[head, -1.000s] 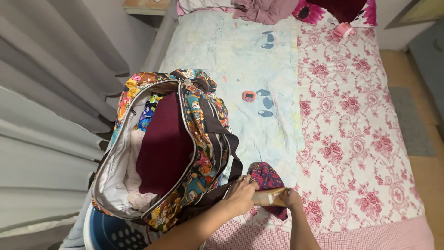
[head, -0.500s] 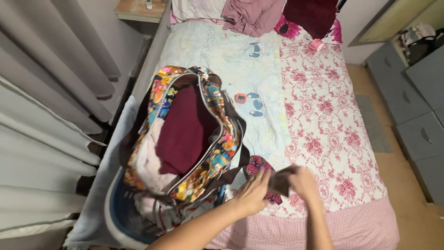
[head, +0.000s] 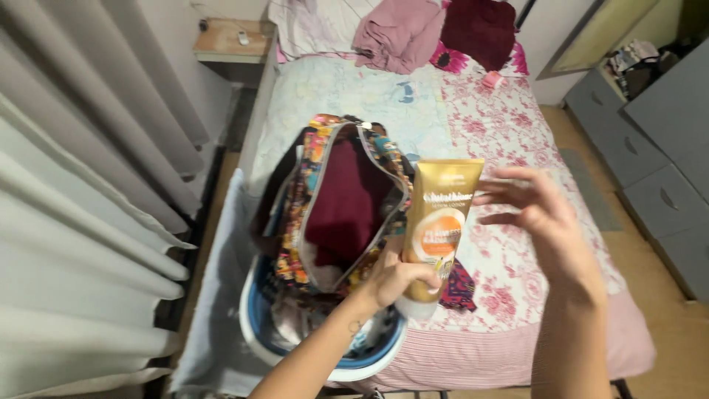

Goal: The person packs a colorful patterned bag with daily essentials. They place a packet of instant noodles, a small pouch, a patterned cloth, and a small bottle into the bag, then adjust the contents and close the zipper.

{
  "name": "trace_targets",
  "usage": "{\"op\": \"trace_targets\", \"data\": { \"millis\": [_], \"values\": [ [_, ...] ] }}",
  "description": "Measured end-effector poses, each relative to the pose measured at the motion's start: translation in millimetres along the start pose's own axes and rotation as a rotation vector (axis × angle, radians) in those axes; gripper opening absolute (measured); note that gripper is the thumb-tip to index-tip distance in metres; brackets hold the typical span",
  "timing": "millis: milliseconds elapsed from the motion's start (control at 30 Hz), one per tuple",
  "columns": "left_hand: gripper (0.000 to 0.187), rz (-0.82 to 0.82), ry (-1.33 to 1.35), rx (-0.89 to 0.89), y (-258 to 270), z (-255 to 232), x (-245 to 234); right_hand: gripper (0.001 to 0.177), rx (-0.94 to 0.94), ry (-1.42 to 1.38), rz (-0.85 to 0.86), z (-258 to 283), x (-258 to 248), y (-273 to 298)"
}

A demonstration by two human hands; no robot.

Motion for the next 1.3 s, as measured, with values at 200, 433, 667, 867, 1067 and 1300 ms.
{"op": "trace_targets", "data": {
  "millis": [200,433,667,867,1067,1300],
  "values": [
    [0.058,0.193,0.218,-0.202,38.0,-14.3,-36.1,0.057,0.198,-0.078,-0.058,-74.4,72.3,-14.1],
    [0.061,0.071,0.029,-0.145,54.8,-29.3,-64.1,0.049,0.17,-0.218,-0.117,-76.8,105.3,-17.7],
    [0.044,-0.381,-1.202,0.299,66.4,-77.5,-101.0,0.032,0.104,0.475,-0.322,-70.5,99.6,-1.7],
    [0.07,-0.608,-1.67,-0.043,69.8,-77.8,-130.1,0.03,-0.07,0.405,-0.382,-96.8,121.1,-27.0],
    [0.098,-0.657,-1.4,-0.189,90.2,-58.2,-142.5,0.035,0.18,0.44,-0.361,-162.8,177.5,-46.2],
    [0.095,-0.588,-1.072,0.06,80.5,-54.0,-130.2,0.048,0.105,0.384,-0.165,-199.5,223.2,-30.0]
  ]
}}
Point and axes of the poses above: each hand's wrist, its own y-axis away from the middle knuckle, its own x-axis out of the palm, z = x × y, the point moved 4 cm from there along -y, towards the middle knuckle, and after that the axes turned 6 degrees about -x, right-handed, at the moved point
